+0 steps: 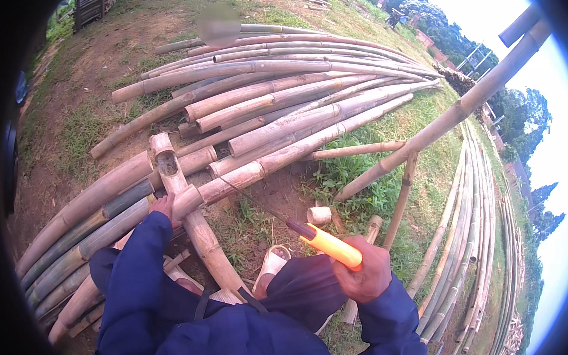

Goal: The person uses a hand saw to cut a bamboo pole resting on a wooden support. They reposition the pole multiple times and continue sawing until a section is severed.

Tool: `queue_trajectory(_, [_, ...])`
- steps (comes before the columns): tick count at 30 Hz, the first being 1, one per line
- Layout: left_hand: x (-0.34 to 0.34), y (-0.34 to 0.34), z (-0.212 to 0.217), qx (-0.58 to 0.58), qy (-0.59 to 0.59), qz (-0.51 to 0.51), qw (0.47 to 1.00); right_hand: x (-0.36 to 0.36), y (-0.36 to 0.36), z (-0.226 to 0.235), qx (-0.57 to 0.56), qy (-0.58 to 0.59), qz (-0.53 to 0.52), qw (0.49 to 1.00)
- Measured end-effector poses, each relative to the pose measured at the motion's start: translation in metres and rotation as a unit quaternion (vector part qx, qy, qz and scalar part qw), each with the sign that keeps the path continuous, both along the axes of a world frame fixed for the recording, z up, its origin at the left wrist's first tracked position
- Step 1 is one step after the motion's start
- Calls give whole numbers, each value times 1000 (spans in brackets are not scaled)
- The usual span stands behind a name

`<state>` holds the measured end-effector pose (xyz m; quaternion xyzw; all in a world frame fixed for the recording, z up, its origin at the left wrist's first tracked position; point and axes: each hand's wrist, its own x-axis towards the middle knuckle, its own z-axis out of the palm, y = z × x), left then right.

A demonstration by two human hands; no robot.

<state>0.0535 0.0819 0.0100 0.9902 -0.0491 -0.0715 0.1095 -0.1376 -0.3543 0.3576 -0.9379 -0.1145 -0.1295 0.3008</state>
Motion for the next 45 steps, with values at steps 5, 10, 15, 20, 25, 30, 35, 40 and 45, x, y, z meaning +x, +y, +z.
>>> queue_trajectory(5, [-25, -28, -35, 55, -136, 12, 989, -5, 1, -11, 6, 1, -30, 1000])
queue_trajectory(10, [-50, -40, -64, 88, -352, 80, 928, 2, 6, -30, 70, -33, -7, 997])
queue_trajectory(15, [-54, -26, -65, 97, -316, 58, 942, 19, 15, -44, 63, -17, 21, 998])
queue_trajectory(20, [-35, -25, -58, 84, -343, 35, 935, 23, 7, -59, 87, -4, 5, 996])
queue_trajectory(25, [-19, -10, -64, 157, -376, 42, 912, 23, 3, -59, 98, -4, 18, 995])
queue_trajectory(30, [-8, 1, -59, 126, -246, 47, 960, 13, 1, -53, 125, -13, 14, 992])
queue_trajectory(35, [-5, -6, -9, 69, -44, 49, 995, -7, -5, -63, 136, -31, -50, 989])
queue_trajectory(40, [-15, -8, 11, -19, 79, 31, 996, -15, -9, -75, 187, 24, -111, 976])
queue_trajectory(45, [-1, 11, 0, -97, 123, -2, 988, 3, 33, -140, 418, 101, -39, 902])
